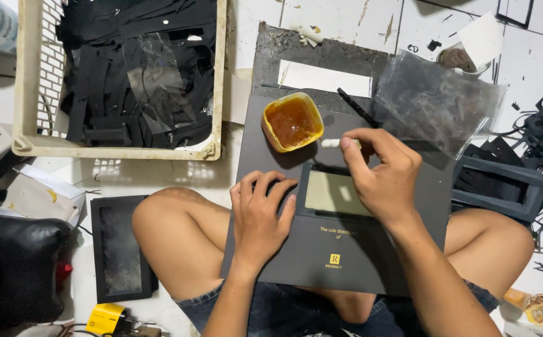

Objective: The person sits on the floor with a dark picture frame board on their lap and runs a white stick around the frame opening, dipping it into a container of amber liquid to spread adhesive along the border. They then align a beige backing board over the opening, press it down, peel away the black frame border piece, and smooth the board in place.

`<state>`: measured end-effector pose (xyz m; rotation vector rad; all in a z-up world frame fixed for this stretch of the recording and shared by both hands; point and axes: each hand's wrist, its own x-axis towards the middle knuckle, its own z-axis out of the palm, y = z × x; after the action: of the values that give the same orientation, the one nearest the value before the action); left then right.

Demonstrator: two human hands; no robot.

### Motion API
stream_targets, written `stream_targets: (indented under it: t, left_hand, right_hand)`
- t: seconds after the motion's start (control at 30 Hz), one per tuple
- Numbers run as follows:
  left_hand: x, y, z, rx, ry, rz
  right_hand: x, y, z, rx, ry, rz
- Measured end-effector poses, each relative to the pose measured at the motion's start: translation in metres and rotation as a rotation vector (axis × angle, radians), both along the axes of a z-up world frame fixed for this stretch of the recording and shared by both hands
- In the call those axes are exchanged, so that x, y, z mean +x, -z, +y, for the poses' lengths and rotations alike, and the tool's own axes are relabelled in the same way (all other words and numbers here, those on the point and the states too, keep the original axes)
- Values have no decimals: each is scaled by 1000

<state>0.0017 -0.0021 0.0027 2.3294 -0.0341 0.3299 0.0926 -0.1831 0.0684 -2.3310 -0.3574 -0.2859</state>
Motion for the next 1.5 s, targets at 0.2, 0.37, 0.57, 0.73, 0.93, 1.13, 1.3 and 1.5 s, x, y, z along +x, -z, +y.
stream_targets:
  t: [0.2,0.37,0.57,0.73,0.93,1.13,1.3,1.5]
  left_hand:
    - [-1,1,0,2,3,-12]
    - [-2,2,-1,17,5,-10]
    - [-2,2,-1,18,0,-10]
    - [-2,3,0,18,-8,-22]
    - [-1,0,0,9,4,-7]
    - [-2,2,1,22,21,-6]
    - [-4,5,1,69,34,18]
    - [-2,-12,-3,54,17,43]
  right_hand:
    - [-18,2,-14,343,178,272]
    - [-17,-4,-20,476,286,299]
    - [-2,0,5,389,182,73]
    - [-6,7,4,-6,-52,-111]
    - [-24,-2,-19,299,236,261]
    - [-52,2,-58,942,395,594]
    - [-101,17,-94,1003,517,557]
    - [-160,43,-101,487,716,473]
